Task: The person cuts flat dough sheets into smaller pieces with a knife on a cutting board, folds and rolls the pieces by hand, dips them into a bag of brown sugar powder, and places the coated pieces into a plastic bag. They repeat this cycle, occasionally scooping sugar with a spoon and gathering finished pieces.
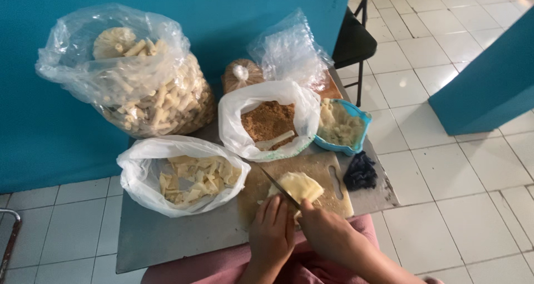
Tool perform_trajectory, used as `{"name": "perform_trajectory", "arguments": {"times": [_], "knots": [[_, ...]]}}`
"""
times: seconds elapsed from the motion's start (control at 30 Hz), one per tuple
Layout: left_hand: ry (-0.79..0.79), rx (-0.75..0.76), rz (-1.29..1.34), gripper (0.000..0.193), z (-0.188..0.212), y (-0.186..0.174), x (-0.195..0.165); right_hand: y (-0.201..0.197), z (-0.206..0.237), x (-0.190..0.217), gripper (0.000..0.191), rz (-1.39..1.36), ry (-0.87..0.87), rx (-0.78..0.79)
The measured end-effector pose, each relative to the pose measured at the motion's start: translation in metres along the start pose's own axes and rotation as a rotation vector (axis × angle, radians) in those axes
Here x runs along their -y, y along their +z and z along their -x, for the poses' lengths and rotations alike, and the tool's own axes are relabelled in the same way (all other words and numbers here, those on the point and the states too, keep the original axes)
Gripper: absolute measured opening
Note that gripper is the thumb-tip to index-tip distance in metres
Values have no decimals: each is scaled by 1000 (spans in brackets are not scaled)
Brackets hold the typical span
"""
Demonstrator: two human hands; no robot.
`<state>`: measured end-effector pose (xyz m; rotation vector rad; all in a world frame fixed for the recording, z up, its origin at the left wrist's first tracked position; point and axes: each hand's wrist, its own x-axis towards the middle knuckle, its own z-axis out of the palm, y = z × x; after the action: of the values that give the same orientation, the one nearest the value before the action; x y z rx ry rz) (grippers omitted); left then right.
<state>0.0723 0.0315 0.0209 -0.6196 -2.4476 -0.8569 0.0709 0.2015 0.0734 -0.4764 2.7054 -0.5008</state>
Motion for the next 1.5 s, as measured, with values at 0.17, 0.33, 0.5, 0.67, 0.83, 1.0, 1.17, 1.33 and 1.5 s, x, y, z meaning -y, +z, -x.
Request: {"name": "perform_trajectory", "arguments": {"times": [0.17, 0.33, 0.5, 0.67, 0.83, 1.0, 1.17, 1.33, 1.5], "knots": [[28, 61, -92, 54, 3, 1, -1, -9, -2, 6, 38, -48, 78, 20], [53, 50, -119, 48, 0, 5, 5, -14, 31, 4, 48, 1, 139, 115], [20, 122, -67, 47, 10, 3, 3, -13, 34, 7, 40, -88, 190, 141], [33, 133, -67, 46, 7, 0, 1, -11, 11, 11, 42, -98, 182, 119], [-11, 118, -72, 43, -2, -5, -5, -8, 7, 10, 23, 31, 28, 15], [-8, 99, -47, 43, -3, -6, -6, -8, 35, 8, 33, -158, 179, 54], [9, 87, -68, 42, -5, -7, -1, -5, 10, 12, 28, -68, 137, 16], [-85, 141, -30, 44, -11, -13, -2, 1, 15, 15, 31, -96, 133, 6], [-61, 125, -26, 44, -14, -13, 0, 6, 28, 8, 41, -67, 154, 72]]}}
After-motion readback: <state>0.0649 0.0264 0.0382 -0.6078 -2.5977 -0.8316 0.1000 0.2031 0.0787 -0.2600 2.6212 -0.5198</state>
